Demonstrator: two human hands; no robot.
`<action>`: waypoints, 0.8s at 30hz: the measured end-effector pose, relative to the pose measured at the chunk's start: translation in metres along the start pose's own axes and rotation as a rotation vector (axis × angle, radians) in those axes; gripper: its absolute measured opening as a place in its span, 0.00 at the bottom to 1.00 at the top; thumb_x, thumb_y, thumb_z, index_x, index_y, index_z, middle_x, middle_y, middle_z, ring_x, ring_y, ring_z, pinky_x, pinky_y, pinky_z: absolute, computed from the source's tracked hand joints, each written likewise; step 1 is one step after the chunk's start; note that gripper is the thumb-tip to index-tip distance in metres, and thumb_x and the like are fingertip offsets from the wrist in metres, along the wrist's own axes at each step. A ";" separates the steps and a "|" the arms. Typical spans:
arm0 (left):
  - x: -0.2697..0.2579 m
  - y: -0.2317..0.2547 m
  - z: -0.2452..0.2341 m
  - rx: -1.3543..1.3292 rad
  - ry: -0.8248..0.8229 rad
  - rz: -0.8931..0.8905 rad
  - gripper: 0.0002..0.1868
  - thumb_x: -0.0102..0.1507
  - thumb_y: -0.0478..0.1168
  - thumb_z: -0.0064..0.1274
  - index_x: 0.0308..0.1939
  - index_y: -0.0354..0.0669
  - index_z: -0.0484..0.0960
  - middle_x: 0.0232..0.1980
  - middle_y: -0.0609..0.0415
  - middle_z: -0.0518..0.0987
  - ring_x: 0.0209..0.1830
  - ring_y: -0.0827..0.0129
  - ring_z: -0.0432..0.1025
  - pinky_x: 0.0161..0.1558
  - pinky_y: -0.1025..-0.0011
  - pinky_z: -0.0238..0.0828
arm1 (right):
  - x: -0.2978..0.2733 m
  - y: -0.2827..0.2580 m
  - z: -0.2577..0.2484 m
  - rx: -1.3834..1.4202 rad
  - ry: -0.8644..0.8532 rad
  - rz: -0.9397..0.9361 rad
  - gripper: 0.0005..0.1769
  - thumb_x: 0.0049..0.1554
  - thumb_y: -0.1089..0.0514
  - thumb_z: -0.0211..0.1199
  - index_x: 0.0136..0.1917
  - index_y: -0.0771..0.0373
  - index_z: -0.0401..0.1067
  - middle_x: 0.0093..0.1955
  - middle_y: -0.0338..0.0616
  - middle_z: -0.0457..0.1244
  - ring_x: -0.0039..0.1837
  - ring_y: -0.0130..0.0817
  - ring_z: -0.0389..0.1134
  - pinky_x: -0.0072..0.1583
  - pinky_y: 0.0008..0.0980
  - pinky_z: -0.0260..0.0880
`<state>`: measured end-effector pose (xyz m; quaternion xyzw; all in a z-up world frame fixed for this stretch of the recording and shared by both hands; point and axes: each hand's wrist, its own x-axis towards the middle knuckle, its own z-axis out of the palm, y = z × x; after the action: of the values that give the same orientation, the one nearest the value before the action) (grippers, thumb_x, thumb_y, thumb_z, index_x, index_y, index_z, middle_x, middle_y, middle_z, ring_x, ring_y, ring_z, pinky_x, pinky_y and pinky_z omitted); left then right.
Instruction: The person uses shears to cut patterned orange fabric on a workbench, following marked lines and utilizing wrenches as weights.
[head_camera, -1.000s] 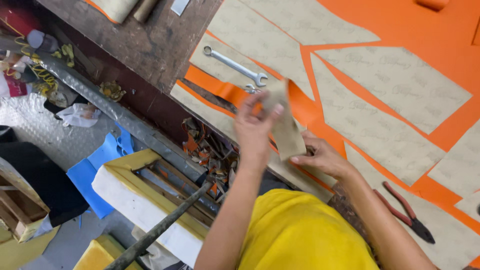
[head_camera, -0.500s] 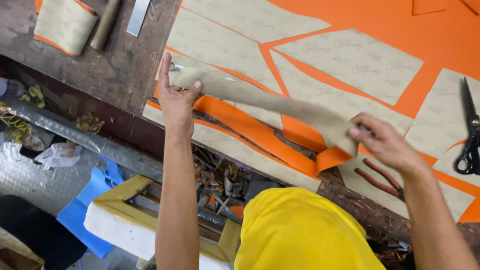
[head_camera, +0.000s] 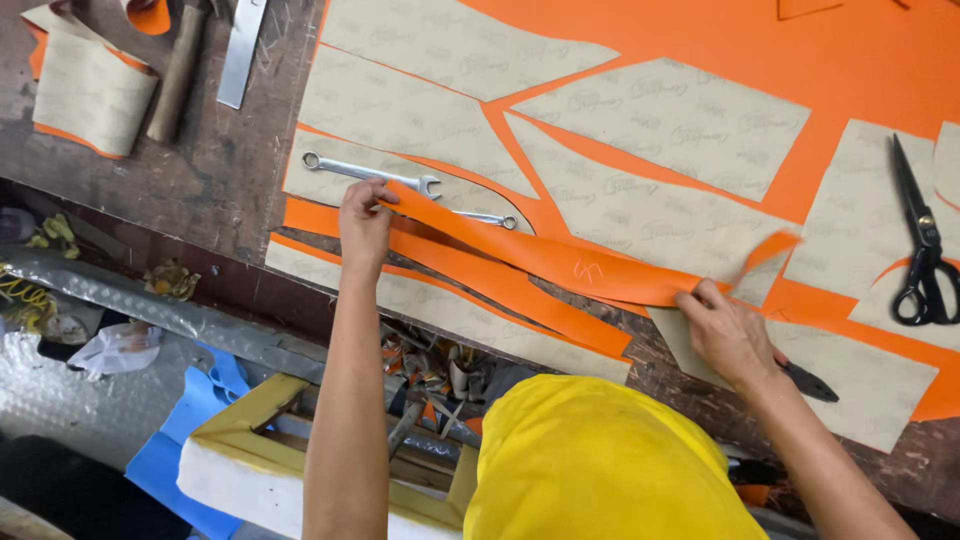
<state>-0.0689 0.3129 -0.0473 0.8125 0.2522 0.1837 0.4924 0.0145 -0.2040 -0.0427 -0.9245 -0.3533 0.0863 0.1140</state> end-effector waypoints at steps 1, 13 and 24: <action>-0.003 -0.003 0.003 0.017 0.014 -0.036 0.15 0.55 0.18 0.45 0.38 0.35 0.80 0.59 0.49 0.74 0.55 0.66 0.73 0.55 0.70 0.72 | -0.007 0.003 0.008 0.023 0.002 0.035 0.17 0.54 0.63 0.60 0.56 0.52 0.73 0.50 0.42 0.63 0.44 0.48 0.70 0.44 0.47 0.71; -0.008 0.011 0.003 0.030 0.031 -0.156 0.14 0.62 0.23 0.51 0.49 0.37 0.80 0.56 0.51 0.77 0.46 0.71 0.74 0.49 0.73 0.73 | -0.021 0.007 0.002 0.261 0.088 0.247 0.16 0.58 0.63 0.60 0.60 0.56 0.75 0.56 0.45 0.62 0.47 0.46 0.70 0.50 0.45 0.72; -0.141 0.045 0.068 0.575 0.148 -0.039 0.31 0.62 0.48 0.63 0.66 0.41 0.73 0.71 0.41 0.67 0.73 0.46 0.60 0.72 0.47 0.55 | 0.016 -0.061 -0.003 0.952 -0.426 0.393 0.32 0.54 0.65 0.56 0.73 0.58 0.60 0.53 0.51 0.62 0.46 0.43 0.71 0.47 0.39 0.73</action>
<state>-0.1349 0.1639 -0.0444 0.8981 0.3446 0.1538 0.2258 -0.0119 -0.1499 -0.0250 -0.7817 -0.1115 0.4410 0.4267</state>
